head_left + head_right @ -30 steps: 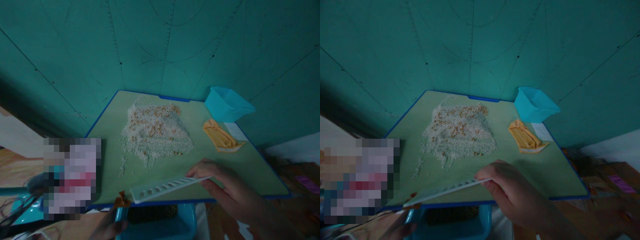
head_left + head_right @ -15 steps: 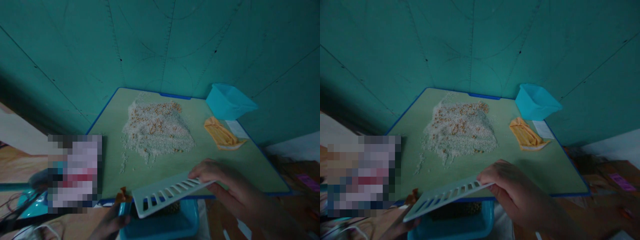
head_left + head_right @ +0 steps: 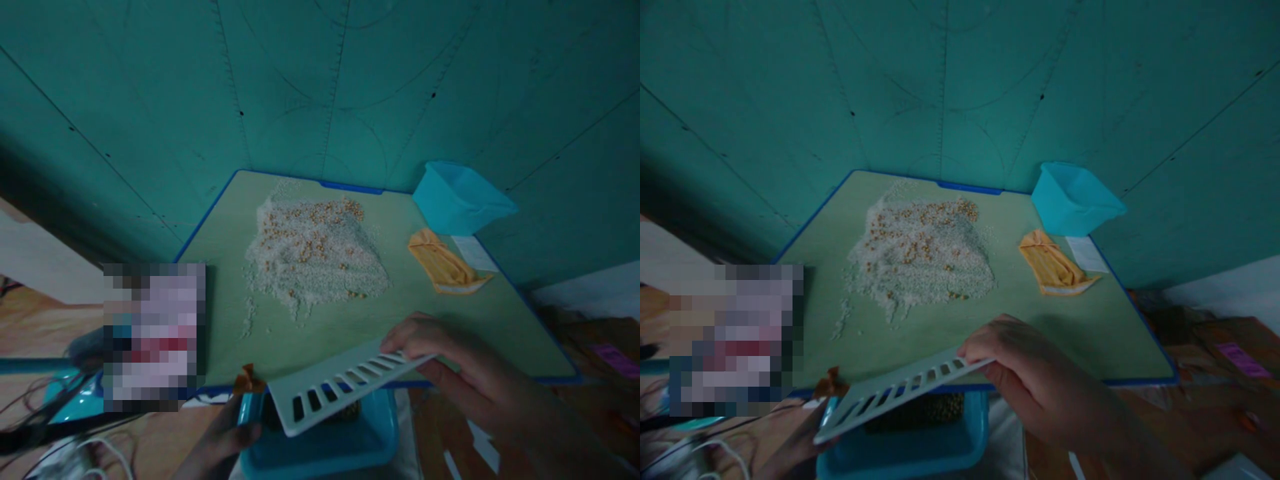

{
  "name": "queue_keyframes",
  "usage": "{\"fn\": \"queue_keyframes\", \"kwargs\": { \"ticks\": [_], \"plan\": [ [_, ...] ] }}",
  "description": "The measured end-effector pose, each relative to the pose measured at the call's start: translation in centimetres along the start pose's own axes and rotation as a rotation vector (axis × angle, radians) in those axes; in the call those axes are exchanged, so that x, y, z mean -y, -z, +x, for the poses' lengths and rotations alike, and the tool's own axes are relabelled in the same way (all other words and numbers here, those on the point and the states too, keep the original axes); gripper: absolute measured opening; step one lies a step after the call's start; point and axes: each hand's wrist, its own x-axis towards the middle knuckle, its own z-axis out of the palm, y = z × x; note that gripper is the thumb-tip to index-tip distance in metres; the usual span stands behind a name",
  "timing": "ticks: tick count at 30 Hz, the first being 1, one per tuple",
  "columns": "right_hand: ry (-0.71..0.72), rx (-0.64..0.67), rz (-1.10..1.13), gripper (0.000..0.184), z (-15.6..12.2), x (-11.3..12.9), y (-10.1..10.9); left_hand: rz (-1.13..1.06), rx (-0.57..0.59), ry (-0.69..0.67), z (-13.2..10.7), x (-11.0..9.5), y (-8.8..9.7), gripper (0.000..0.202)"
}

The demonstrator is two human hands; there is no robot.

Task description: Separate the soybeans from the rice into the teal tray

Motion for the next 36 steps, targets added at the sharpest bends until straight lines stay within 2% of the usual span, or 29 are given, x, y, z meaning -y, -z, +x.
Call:
{"fn": "queue_keyframes", "kwargs": {
  "ticks": [5, 10, 16, 21, 24, 29, 32, 36],
  "plan": [
    [-0.075, 0.04, -0.048, 0.019, 0.4, 0.5, 0.3, -0.032, 0.018, 0.05, -0.1, 0.6, 0.7, 0.036],
    [-0.093, 0.067, -0.084, 0.017, 0.7, 0.8, 0.5, -0.027, -0.001, 0.029, 0.1, 0.9, 0.8, 0.036],
    [-0.127, 0.006, -0.099, 0.016, 0.1, 0.6, 0.2, -0.04, -0.005, 0.074, 0.7, 1.1, 0.8, 0.04],
    [-0.216, -0.051, -0.095, 0.016, 0.4, 0.2, 0.4, -0.034, 0.033, 0.082, 0.8, 0.8, 0.0, 0.037],
    [-0.28, -0.087, 0.007, 0.017, 1.0, -1.0, 0.5, -0.038, 0.026, 0.089, 0.8, 0.6, -0.5, 0.036],
    [-0.511, -0.184, 0.327, 0.023, 2.0, -3.4, 0.1, -0.045, -0.018, 0.072, 0.5, 0.4, -0.6, 0.035],
    [-0.547, -0.204, 0.478, 0.023, 2.2, -4.3, -0.3, -0.028, 0.013, 0.065, 0.3, 0.4, -0.4, 0.033],
    [-0.567, -0.223, 0.567, 0.023, 2.4, -5.1, -0.6, -0.018, 0.017, 0.065, 0.6, 0.4, -0.2, 0.032]
  ]
}}
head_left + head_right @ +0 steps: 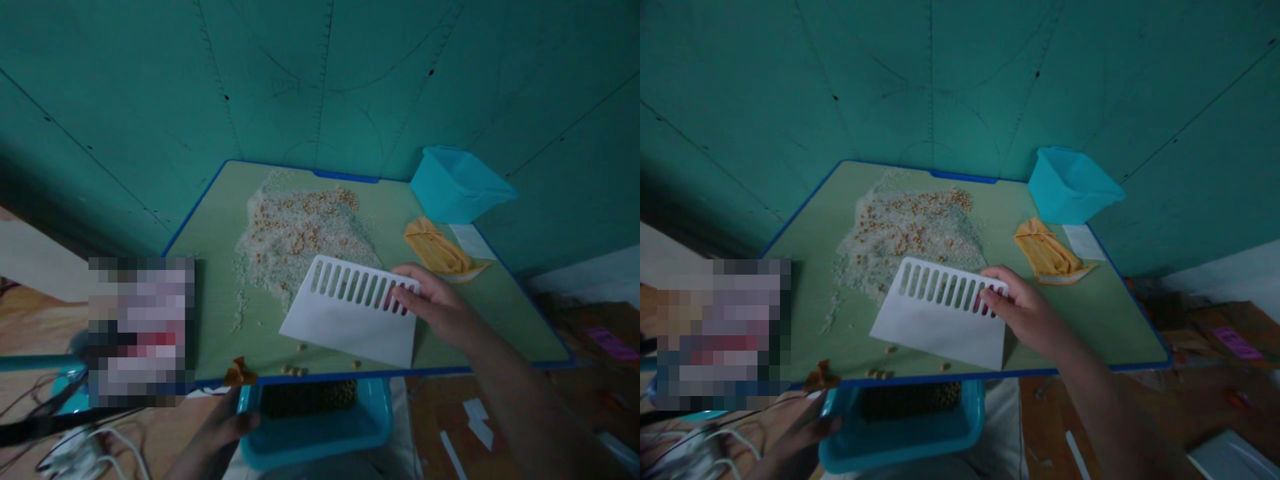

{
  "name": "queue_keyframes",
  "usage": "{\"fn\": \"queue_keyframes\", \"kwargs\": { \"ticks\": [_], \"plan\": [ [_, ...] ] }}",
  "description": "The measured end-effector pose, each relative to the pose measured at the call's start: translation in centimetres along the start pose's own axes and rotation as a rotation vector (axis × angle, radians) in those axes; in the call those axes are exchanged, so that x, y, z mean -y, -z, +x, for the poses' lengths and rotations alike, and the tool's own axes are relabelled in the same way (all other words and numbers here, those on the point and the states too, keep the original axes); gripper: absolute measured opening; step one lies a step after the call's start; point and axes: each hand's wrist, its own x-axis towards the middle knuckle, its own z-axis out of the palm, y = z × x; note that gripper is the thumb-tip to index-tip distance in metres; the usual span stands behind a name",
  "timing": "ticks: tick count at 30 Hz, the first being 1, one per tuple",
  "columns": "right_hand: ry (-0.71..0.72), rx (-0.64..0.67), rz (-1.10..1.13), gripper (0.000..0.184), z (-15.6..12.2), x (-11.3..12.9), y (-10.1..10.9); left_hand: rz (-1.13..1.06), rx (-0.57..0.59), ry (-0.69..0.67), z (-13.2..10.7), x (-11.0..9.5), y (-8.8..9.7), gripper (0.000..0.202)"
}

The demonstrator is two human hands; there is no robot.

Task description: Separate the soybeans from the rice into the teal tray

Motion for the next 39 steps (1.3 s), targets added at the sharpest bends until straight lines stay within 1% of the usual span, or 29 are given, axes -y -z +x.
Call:
{"fn": "queue_keyframes", "kwargs": {
  "ticks": [5, 9, 12, 16, 18, 21, 24, 28, 34, 37, 39],
  "plan": [
    [-0.051, 0.016, 0.069, 0.03, 1.0, -0.6, -0.1, -0.004, -0.008, 0.008, 0.2, -0.2, 0.0, 0.037],
    [-0.047, 0.041, 0.096, 0.03, 1.5, -1.1, -0.3, -0.047, -0.048, 0.007, -0.4, -0.7, -0.8, 0.039],
    [-0.079, 0.076, 0.123, 0.032, 1.6, -1.4, -0.5, -0.046, -0.072, -0.015, -0.8, -1.1, -1.5, 0.038],
    [-0.109, 0.13, 0.141, 0.028, 1.3, -1.4, -0.9, -0.057, -0.079, 0.022, -0.8, -1.2, -1.7, 0.036],
    [-0.11, 0.138, 0.143, 0.026, 1.2, -1.3, -1.1, -0.086, -0.059, 0.027, -0.8, -1.1, -1.7, 0.037],
    [-0.137, 0.112, 0.158, 0.029, 0.8, -1.3, -1.4, -0.116, -0.003, 0.044, -0.8, -1.1, -1.8, 0.037],
    [-0.171, 0.082, 0.158, 0.034, 0.2, -1.2, -1.6, -0.072, 0.027, 0.049, -0.7, -1.2, -1.5, 0.034],
    [-0.191, 0.091, 0.137, 0.031, -0.6, -0.9, -1.8, -0.039, 0.033, 0.032, -0.5, -1.0, -0.8, 0.034],
    [-0.191, 0.024, 0.111, 0.029, -2.0, -0.7, -2.2, -0.051, 0.113, 0.01, -0.5, -0.7, -0.2, 0.035],
    [-0.21, 0.016, 0.074, 0.03, -3.0, -0.7, -2.0, -0.052, 0.139, 0.008, -0.4, -0.6, -0.1, 0.034],
    [-0.208, -0.031, 0.033, 0.031, -3.9, -0.7, -1.5, -0.056, 0.129, 0.029, -0.3, -0.4, -0.2, 0.034]
  ]
}}
